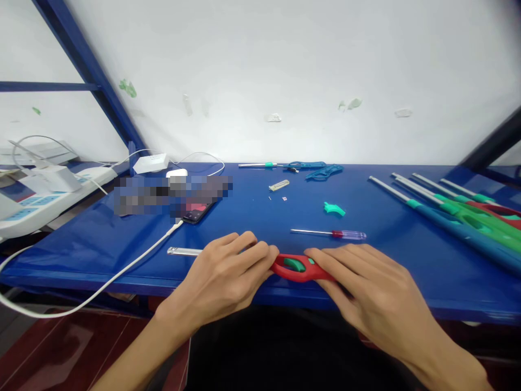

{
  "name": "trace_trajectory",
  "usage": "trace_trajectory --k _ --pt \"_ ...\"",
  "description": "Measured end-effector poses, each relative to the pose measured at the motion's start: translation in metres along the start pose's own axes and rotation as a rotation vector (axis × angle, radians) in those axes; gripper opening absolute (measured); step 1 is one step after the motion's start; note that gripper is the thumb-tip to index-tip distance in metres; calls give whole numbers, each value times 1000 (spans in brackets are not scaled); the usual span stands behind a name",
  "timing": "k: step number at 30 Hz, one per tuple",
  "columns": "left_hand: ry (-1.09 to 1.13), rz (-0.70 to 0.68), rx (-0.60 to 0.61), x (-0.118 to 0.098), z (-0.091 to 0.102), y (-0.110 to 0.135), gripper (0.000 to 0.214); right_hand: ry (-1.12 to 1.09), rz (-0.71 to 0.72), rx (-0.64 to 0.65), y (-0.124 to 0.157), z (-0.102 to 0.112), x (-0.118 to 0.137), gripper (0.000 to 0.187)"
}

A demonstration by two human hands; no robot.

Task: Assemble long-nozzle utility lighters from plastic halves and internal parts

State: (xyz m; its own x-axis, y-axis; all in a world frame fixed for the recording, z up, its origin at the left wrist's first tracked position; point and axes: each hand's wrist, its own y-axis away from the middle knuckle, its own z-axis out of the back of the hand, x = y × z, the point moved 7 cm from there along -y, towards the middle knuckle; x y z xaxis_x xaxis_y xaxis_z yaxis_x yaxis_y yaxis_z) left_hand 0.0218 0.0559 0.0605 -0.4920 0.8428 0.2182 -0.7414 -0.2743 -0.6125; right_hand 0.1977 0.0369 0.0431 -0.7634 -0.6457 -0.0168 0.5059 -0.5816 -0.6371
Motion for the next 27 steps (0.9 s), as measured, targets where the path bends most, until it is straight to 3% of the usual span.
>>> trace_trajectory --k 12,18,23,27 --pt "23 24 -27 -2 1 -1 14 -40 41 -78 1 4 1 26" --pt "8 88 49 -2 -5 0 33 11 42 -77 1 3 3 21" --pt "9 54 -50 -2 4 -1 30 18 3 -37 4 2 -2 22" --pt "-24 31 -160 2 13 1 27 -51 -12 27 11 0 -10 37"
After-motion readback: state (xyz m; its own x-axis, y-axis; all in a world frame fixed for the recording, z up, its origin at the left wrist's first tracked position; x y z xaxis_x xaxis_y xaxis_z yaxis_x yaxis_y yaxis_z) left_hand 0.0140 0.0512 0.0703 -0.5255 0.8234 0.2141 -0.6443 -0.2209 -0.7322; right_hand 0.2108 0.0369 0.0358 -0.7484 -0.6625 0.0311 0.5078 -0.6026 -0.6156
